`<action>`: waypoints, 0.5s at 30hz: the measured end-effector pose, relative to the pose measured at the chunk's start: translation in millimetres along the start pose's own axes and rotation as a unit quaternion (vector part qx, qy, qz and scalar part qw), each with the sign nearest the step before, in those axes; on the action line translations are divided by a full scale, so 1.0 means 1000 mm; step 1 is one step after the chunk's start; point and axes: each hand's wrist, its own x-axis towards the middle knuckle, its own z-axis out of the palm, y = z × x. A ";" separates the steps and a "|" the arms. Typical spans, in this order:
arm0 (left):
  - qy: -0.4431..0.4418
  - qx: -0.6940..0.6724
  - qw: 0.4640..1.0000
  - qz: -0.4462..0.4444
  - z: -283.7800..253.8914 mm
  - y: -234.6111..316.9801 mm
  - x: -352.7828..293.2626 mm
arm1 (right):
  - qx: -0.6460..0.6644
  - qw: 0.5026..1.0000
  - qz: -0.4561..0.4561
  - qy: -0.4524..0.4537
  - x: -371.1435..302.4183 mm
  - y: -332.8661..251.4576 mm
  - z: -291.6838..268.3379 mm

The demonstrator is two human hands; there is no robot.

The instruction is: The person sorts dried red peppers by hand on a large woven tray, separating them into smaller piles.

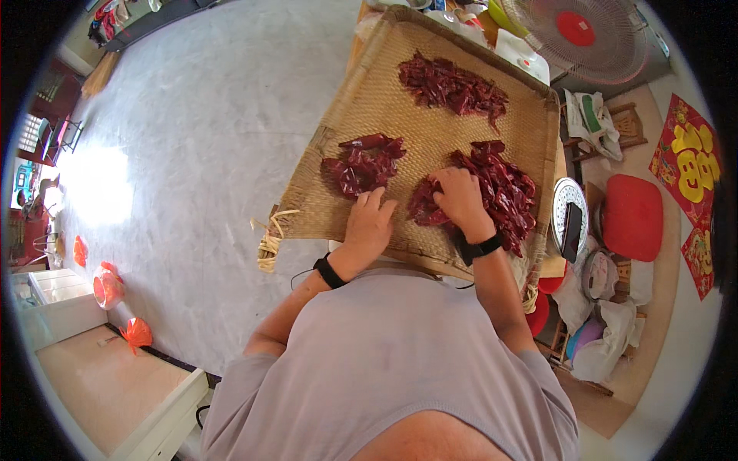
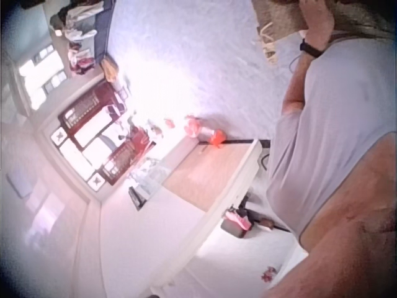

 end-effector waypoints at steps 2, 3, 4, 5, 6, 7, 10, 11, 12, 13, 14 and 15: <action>-0.012 -0.014 1.000 0.006 0.002 0.002 0.004 | -0.042 0.997 -0.039 0.051 -0.015 0.011 0.020; -0.023 -0.023 0.999 0.007 0.004 0.003 0.007 | -0.082 0.988 -0.083 0.099 -0.019 0.019 0.033; -0.023 -0.024 0.999 0.009 0.005 0.002 0.007 | -0.069 0.981 -0.102 0.148 -0.018 0.015 0.034; -0.017 -0.039 0.999 0.018 0.006 0.001 0.007 | -0.070 0.981 -0.100 0.149 -0.018 0.014 0.032; -0.011 -0.053 0.998 0.026 0.008 0.000 0.008 | -0.060 0.987 -0.074 0.128 -0.019 0.015 0.029; -0.012 -0.053 0.998 0.027 0.007 -0.001 0.010 | -0.048 0.992 -0.048 0.106 -0.020 0.010 0.021; -0.024 -0.099 0.995 0.000 0.002 0.001 0.014 | 0.012 0.990 -0.034 0.134 -0.025 0.004 0.004; -0.041 -0.152 0.986 -0.054 -0.002 0.006 0.018 | 0.011 0.990 -0.033 0.135 -0.026 0.001 0.001; -0.058 -0.203 0.971 -0.108 -0.003 0.009 0.020 | 0.110 0.984 0.010 0.140 -0.026 -0.005 0.000; -0.058 -0.203 0.972 -0.107 -0.001 0.011 0.022 | 0.208 0.966 0.051 0.145 -0.025 -0.011 0.000; -0.013 -0.261 0.959 -0.109 0.002 0.014 0.026 | 0.207 0.966 0.051 0.146 -0.024 -0.015 0.002; 0.031 -0.317 0.941 -0.112 0.003 0.014 0.029 | 0.234 0.960 0.020 0.153 -0.023 -0.019 0.005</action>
